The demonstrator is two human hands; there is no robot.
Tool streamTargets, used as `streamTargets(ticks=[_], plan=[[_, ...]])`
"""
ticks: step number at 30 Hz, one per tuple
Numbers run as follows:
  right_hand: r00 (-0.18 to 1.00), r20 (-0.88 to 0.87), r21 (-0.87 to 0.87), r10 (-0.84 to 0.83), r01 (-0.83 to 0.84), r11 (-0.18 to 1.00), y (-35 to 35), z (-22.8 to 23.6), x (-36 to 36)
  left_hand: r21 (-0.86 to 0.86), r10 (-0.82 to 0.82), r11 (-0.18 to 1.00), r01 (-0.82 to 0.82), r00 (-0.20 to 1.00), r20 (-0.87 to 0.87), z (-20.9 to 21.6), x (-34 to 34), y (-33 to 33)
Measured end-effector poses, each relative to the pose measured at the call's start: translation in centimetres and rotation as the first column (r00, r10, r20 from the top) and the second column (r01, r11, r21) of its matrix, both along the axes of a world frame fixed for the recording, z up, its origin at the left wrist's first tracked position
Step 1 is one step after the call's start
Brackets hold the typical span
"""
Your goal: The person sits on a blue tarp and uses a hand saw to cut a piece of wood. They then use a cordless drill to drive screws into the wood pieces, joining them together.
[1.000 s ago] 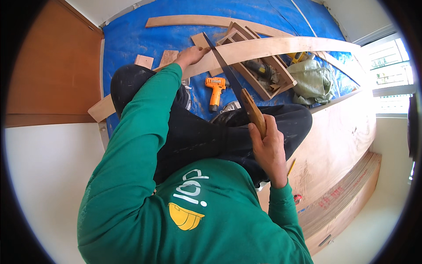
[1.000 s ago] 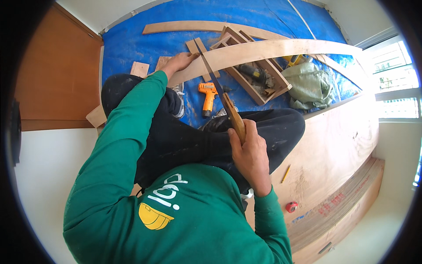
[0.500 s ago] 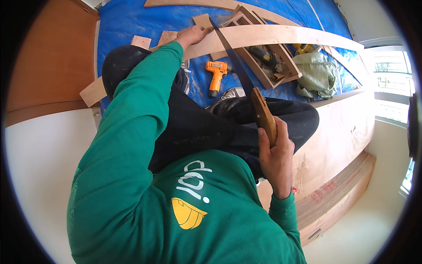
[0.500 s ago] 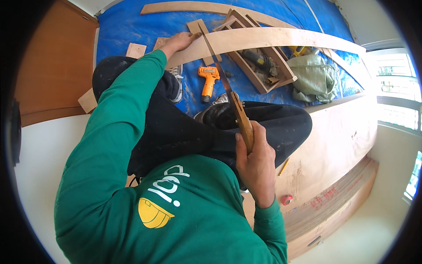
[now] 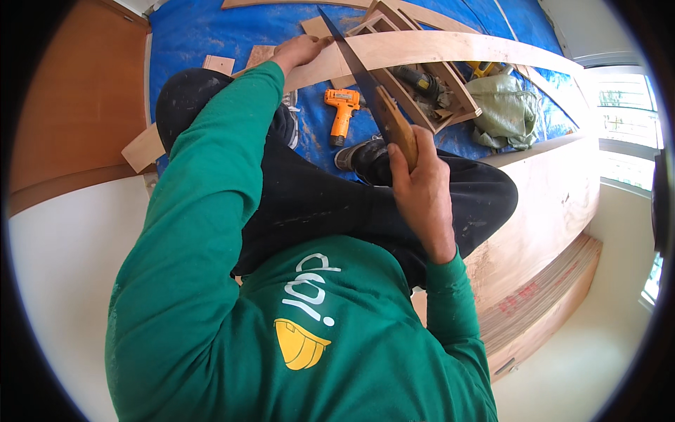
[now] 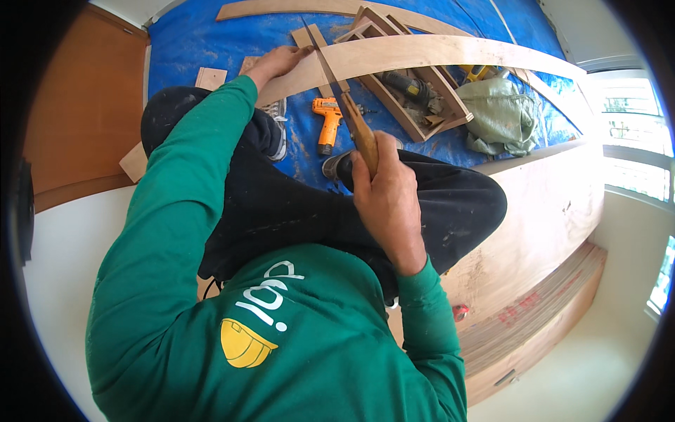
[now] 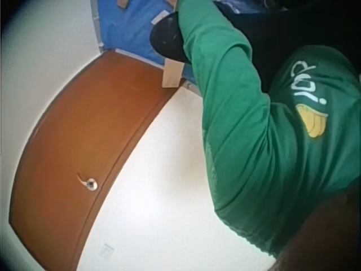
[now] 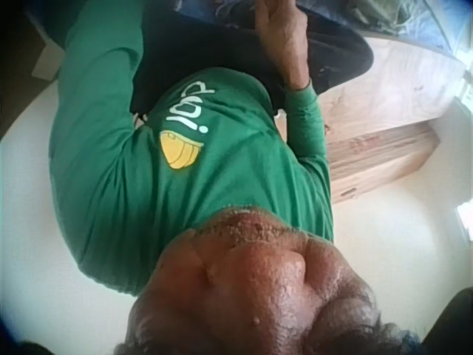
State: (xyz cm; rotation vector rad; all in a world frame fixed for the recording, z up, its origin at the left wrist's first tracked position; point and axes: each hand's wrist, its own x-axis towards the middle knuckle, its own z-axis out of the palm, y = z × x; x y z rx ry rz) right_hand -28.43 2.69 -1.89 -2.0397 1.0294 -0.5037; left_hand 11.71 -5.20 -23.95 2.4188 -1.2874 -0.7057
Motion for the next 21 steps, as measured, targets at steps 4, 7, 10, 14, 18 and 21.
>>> streamTargets(ticks=[4,7,10,14,18,21], plan=[[0.996,-0.084,0.034,0.005,-0.002,0.999,1.7,3.0,-2.9,0.011,-0.024,1.0,0.024,0.999,0.046,-0.3,0.1,0.0],[0.997,-0.07,0.038,-0.016,0.018,0.999,3.4,5.7,-6.0,0.002,-0.037,0.999,0.037,0.997,0.069,-0.7,0.3,0.0],[0.999,-0.042,0.043,-0.026,0.028,0.999,3.2,5.4,-5.8,0.021,-0.031,0.999,0.029,0.996,0.08,-0.6,0.1,0.0],[1.0,-0.02,0.076,0.002,-0.001,0.997,-0.2,1.3,-0.6,0.015,-0.009,1.0,0.008,0.998,0.056,0.4,-0.4,0.2],[0.997,-0.066,0.035,0.026,-0.024,0.999,-0.7,1.1,0.1,-0.01,0.009,1.0,-0.009,0.998,0.066,0.7,-0.8,0.6],[0.99,-0.135,0.028,0.026,-0.022,0.999,1.5,4.8,-4.1,-0.029,0.003,1.0,0.0,0.996,0.094,-0.1,-0.7,0.6]])
